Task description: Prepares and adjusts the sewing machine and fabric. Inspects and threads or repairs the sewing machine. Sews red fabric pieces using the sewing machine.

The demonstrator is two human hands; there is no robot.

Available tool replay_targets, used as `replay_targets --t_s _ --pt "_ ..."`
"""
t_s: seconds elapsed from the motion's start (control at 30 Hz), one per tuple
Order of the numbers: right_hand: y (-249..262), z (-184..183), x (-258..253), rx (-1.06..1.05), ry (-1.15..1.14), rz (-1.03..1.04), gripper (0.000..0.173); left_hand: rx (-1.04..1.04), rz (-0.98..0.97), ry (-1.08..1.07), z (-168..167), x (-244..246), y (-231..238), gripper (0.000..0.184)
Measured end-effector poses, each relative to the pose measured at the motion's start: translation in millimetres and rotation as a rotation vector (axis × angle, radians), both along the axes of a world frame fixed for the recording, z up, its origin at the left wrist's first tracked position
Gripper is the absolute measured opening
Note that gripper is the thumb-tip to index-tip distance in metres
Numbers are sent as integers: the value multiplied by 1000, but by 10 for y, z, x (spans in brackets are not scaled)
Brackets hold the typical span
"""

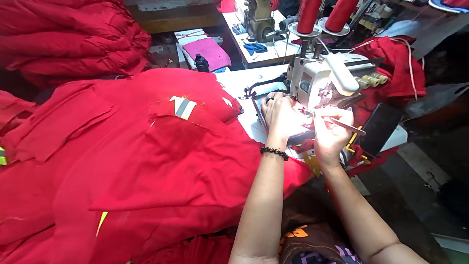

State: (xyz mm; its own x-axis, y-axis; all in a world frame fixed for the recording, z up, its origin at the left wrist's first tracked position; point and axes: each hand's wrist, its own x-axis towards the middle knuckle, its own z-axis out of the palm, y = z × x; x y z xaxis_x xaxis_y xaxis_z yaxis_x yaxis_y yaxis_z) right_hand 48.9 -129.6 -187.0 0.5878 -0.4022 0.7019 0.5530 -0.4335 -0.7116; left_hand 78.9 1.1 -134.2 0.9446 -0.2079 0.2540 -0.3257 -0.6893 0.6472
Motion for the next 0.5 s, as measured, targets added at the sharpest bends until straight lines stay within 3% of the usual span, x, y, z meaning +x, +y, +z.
replay_targets --t_s 0.5 --pt "15 -10 45 28 -43 5 28 -10 9 6 3 3 -3 12"
